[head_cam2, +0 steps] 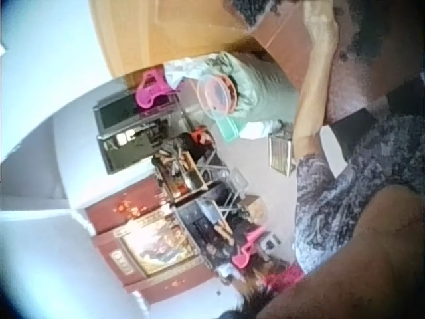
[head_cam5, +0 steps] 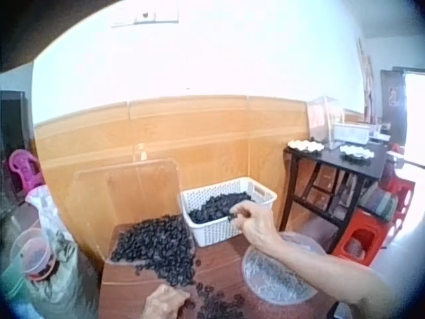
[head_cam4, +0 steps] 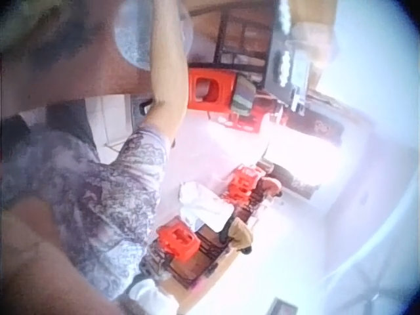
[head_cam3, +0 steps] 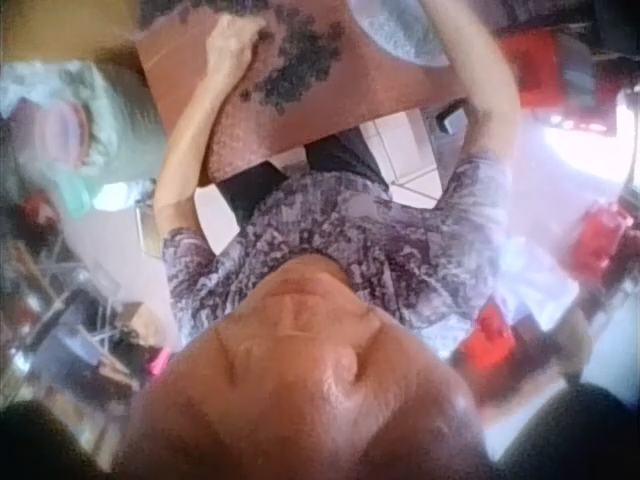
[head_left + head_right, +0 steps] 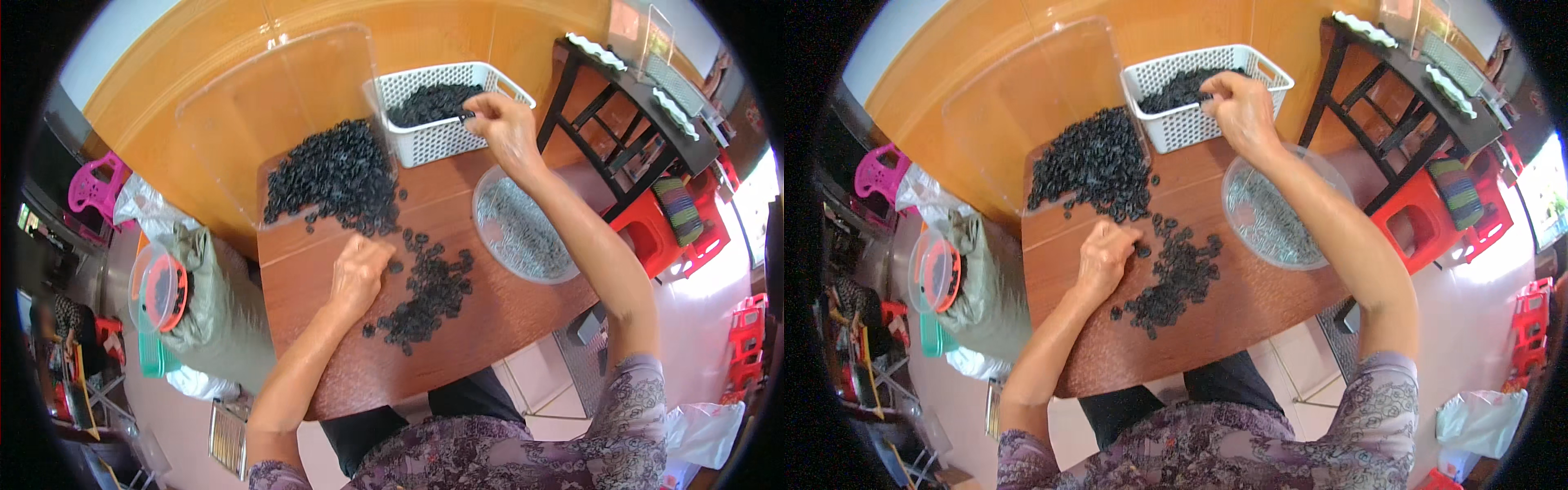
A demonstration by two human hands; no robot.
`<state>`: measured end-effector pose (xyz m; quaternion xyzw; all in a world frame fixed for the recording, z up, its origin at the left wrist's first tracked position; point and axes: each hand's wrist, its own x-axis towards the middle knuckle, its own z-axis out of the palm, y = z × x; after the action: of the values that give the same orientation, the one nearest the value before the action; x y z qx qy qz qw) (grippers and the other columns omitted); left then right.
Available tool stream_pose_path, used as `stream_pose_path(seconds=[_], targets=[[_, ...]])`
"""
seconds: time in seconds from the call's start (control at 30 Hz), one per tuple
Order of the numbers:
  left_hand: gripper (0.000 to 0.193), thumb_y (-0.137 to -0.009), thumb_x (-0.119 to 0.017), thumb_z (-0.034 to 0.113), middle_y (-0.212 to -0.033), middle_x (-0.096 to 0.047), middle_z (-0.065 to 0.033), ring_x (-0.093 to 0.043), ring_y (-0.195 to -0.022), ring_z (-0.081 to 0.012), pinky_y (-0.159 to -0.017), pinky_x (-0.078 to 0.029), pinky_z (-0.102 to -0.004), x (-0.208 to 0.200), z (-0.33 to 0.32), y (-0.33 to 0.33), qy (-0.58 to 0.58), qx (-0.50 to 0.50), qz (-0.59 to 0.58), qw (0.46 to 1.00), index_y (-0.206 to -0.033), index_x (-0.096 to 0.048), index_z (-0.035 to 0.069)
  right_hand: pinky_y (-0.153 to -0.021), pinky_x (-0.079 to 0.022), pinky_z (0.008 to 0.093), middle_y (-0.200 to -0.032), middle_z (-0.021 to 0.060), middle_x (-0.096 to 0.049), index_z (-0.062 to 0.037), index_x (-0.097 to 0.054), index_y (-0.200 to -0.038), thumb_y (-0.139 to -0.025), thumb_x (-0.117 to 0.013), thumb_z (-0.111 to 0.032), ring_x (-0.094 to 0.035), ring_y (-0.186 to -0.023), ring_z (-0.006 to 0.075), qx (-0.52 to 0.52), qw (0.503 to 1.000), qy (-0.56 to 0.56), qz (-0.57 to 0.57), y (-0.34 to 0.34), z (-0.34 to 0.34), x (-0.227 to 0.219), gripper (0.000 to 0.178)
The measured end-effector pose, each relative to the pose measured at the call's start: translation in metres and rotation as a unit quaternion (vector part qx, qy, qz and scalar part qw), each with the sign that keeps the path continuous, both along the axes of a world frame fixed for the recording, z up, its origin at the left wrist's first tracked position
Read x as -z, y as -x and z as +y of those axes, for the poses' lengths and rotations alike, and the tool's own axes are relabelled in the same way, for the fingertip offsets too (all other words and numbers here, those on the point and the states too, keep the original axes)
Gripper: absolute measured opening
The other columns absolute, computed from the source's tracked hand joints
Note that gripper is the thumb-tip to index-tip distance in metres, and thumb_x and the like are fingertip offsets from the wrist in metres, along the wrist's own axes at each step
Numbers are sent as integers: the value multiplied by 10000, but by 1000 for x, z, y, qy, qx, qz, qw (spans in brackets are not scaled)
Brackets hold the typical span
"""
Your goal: The person sorts black plastic rings and small silver components into separate piles on a wooden table by hand.
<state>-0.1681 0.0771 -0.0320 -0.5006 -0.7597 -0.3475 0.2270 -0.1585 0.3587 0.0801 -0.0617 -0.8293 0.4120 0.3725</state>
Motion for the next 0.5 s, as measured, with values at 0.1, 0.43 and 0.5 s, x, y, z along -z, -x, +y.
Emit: stream_pose_path(seconds=[0.1, 0.43, 0.5], targets=[[228, -606, -580, -78, -732, -580, -82, -535, -740, -270, -655, -488, -376, 5, 1, -2, 56, 29, 9, 998, -807, -617, 22, -703, -504, 386, -814, 192, -671, -47, -705, -887, -651, -637, -66, -654, -753, 317, 56, 991, -120, 1, 55, 35, -12, 247], [238, -667, -643, -50, -812, -531, -116, -506, -820, -305, -685, -453, -402, -2, -2, 7, 145, 3, -66, 987, -878, -580, 39, -723, -498, 417, -816, 204, -650, -16, -676, -852, -720, -578, -111, -637, -787, 358, 16, 987, -160, 3, 45, 18, 3, 189], [233, -653, -657, -54, -801, -537, -117, -516, -783, -306, -668, -451, -386, -12, -6, -5, 158, -34, -24, 987, -858, -594, 36, -737, -501, 381, -857, 181, -656, -21, -678, -871, -758, -596, -86, -636, -812, 329, -35, 989, -142, -22, -4, -8, 10, 154]])
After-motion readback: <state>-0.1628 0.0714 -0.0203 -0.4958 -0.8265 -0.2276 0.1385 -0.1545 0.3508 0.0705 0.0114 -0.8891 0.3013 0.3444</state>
